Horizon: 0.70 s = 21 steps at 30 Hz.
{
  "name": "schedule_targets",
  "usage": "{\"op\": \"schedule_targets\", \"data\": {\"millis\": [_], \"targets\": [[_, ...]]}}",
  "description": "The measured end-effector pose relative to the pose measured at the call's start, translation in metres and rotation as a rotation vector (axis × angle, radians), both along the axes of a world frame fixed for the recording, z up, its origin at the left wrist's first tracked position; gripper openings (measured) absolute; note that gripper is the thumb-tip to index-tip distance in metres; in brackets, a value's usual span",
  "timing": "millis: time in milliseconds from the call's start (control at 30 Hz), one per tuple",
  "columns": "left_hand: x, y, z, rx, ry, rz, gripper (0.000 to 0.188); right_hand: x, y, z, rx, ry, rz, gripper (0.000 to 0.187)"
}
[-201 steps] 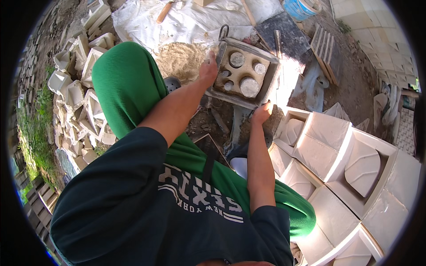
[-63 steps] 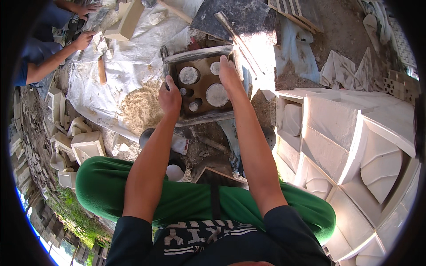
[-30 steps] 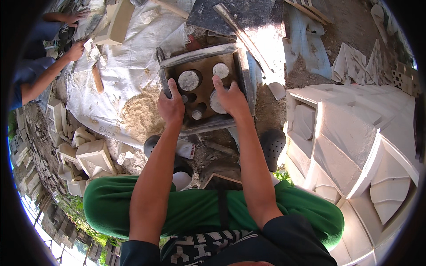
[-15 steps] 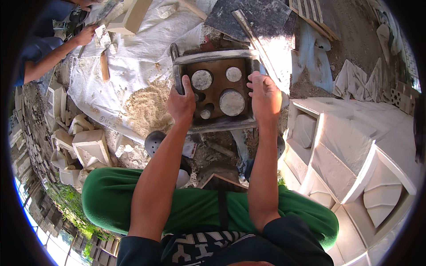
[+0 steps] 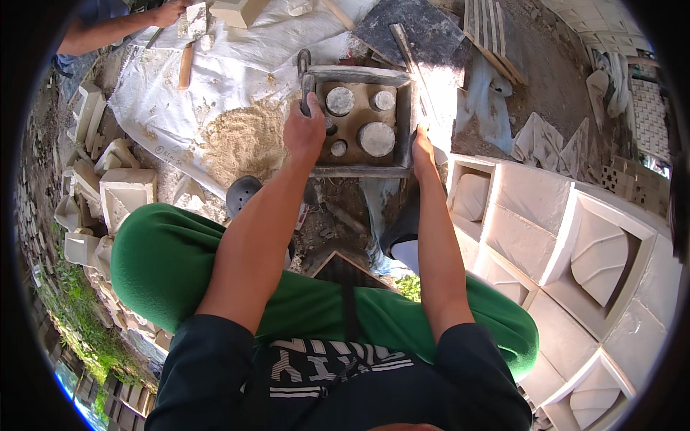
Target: The person cleans and separates components of a stone-molding frame by hand, then uses a small trowel to scrape and move sand into the frame before smoothing it.
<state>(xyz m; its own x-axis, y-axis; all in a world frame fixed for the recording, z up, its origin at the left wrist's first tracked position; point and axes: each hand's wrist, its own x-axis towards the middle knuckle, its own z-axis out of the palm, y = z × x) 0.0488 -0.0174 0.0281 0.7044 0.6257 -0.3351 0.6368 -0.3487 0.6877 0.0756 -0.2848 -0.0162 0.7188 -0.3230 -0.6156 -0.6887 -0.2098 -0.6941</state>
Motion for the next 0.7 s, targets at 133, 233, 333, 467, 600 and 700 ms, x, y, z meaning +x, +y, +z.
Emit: {"op": "schedule_targets", "data": {"millis": [133,233,333,467,600,700], "targets": [[-0.008,0.011,-0.016,0.016,-0.125,0.061,0.051,-0.022,0.021,0.023,-0.057,-0.033,0.092,0.074],[-0.018,0.012,-0.016,-0.037,-0.228,0.034,0.045,-0.03,0.026,0.024,-0.193,-0.185,0.098,0.066],[-0.03,0.005,-0.015,-0.104,-0.247,-0.036,0.045,-0.026,0.017,0.015,-0.269,-0.298,0.138,0.062],[-0.062,0.003,-0.015,0.358,-0.466,-0.226,0.059,-0.024,0.032,0.012,-0.37,-0.371,0.169,0.052],[-0.045,-0.024,0.0,0.35,-0.627,-0.581,0.066,0.002,-0.029,-0.024,-0.304,-0.288,-0.054,0.036],[-0.045,-0.019,-0.004,0.248,-0.47,-0.541,0.069,-0.014,-0.013,-0.006,-0.317,-0.106,-0.01,0.038]]}}
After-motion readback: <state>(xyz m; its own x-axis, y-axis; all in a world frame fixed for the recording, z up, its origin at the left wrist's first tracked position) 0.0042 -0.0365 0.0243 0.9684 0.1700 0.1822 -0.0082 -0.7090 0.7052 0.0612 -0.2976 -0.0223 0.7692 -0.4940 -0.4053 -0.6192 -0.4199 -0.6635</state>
